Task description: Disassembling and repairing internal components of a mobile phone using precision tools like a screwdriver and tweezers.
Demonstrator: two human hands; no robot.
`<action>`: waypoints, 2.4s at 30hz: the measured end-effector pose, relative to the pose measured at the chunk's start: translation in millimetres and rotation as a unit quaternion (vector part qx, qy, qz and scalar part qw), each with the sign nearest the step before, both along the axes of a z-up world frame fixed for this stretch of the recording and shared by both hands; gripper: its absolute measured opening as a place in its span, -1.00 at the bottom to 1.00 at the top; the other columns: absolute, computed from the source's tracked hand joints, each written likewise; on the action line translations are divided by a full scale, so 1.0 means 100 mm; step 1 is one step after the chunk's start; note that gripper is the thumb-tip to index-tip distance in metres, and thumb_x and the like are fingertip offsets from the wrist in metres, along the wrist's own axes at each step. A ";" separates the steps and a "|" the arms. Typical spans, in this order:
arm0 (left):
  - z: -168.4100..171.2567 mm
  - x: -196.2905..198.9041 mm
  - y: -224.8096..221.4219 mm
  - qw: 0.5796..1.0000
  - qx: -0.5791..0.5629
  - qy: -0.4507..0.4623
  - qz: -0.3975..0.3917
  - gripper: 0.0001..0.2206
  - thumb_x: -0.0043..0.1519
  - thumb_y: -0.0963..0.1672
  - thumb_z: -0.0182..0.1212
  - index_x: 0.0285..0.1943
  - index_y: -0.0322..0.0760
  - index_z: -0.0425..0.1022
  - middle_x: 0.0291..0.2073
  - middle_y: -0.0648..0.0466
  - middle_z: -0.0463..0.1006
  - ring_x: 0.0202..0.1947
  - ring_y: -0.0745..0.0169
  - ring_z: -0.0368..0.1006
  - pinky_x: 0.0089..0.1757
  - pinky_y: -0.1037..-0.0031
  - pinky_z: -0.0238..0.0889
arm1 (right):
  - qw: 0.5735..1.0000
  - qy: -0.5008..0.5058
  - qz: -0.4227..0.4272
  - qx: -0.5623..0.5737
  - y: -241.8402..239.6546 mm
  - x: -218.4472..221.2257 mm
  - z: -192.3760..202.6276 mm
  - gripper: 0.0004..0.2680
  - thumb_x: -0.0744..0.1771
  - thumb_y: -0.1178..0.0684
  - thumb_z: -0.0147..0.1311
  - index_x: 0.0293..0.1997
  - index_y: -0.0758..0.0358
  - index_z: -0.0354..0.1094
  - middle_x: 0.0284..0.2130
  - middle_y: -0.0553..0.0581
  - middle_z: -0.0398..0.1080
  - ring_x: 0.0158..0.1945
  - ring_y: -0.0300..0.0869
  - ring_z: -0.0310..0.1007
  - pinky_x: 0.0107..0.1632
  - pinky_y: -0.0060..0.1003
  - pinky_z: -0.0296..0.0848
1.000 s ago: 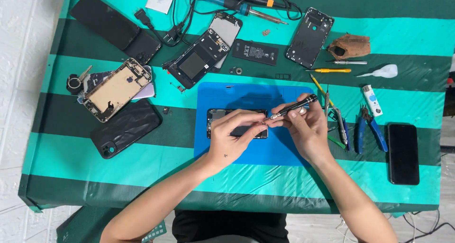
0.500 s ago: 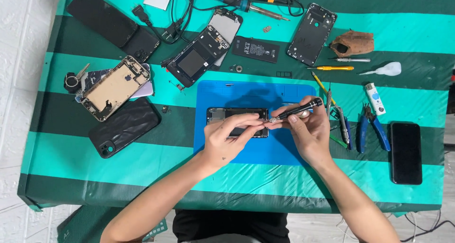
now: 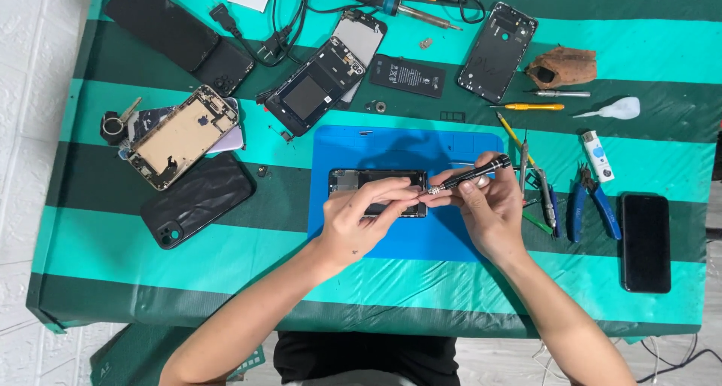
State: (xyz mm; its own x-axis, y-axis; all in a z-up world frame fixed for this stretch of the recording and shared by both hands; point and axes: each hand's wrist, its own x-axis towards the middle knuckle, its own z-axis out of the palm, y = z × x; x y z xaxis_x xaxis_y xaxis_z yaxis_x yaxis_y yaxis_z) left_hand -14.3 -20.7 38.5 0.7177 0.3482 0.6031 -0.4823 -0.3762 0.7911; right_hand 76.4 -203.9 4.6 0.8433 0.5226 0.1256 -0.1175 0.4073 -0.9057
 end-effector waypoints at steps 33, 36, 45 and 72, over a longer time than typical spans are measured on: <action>-0.27 -0.05 0.12 0.962 0.261 0.071 0.026 -0.60 0.25 -0.29 0.24 0.31 -0.32 0.44 -0.41 0.03 0.71 -0.58 0.26 0.60 -0.47 0.55 0.52 | 0.893 -0.400 -0.069 -0.194 0.17 -0.23 0.30 -0.83 0.38 0.36 0.00 -0.09 0.46 0.00 -0.19 0.46 0.58 -0.13 0.22 0.69 -0.09 -0.06 0.69; -0.30 -0.07 0.11 0.962 0.264 0.073 0.022 -0.57 0.26 -0.31 0.19 0.34 -0.32 0.41 -0.45 0.02 0.69 -0.61 0.25 0.57 -0.49 0.51 0.51 | 0.879 -0.420 -0.083 -0.211 0.21 -0.27 0.33 -0.82 0.37 0.36 0.07 -0.07 0.45 0.06 -0.19 0.40 0.60 -0.13 0.19 0.70 -0.09 -0.05 0.68; -0.21 -0.06 0.06 0.975 0.209 0.081 0.006 -0.57 0.21 -0.27 0.30 0.30 -0.25 0.46 -0.41 0.07 0.71 -0.43 0.21 0.64 -0.33 0.47 0.54 | 0.832 -0.505 -0.117 -0.198 0.08 -0.20 0.16 -0.46 0.30 0.36 0.24 0.36 0.58 -0.11 -0.21 0.36 0.59 -0.17 0.15 0.69 -0.08 0.00 0.67; -0.26 0.07 0.26 0.920 0.340 0.180 -0.074 -0.27 0.04 -0.02 0.55 0.41 -0.24 0.35 0.05 -0.05 0.56 0.14 -0.04 0.43 0.13 0.09 0.25 | 0.873 -0.423 -0.091 -0.227 -0.15 0.26 -0.21 -0.39 0.38 0.36 0.16 0.53 0.54 -0.29 -0.28 0.43 0.53 -0.23 0.20 0.65 -0.19 0.07 0.65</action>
State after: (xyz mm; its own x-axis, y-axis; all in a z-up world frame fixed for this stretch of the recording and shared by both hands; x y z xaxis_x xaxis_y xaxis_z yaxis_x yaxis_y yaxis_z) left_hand -6.9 5.2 12.7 0.9228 -0.1391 0.3593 -0.3204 -0.7947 0.5155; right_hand 102.8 -219.0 -16.7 0.6238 0.5470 0.5582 0.6999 -0.0732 -0.7104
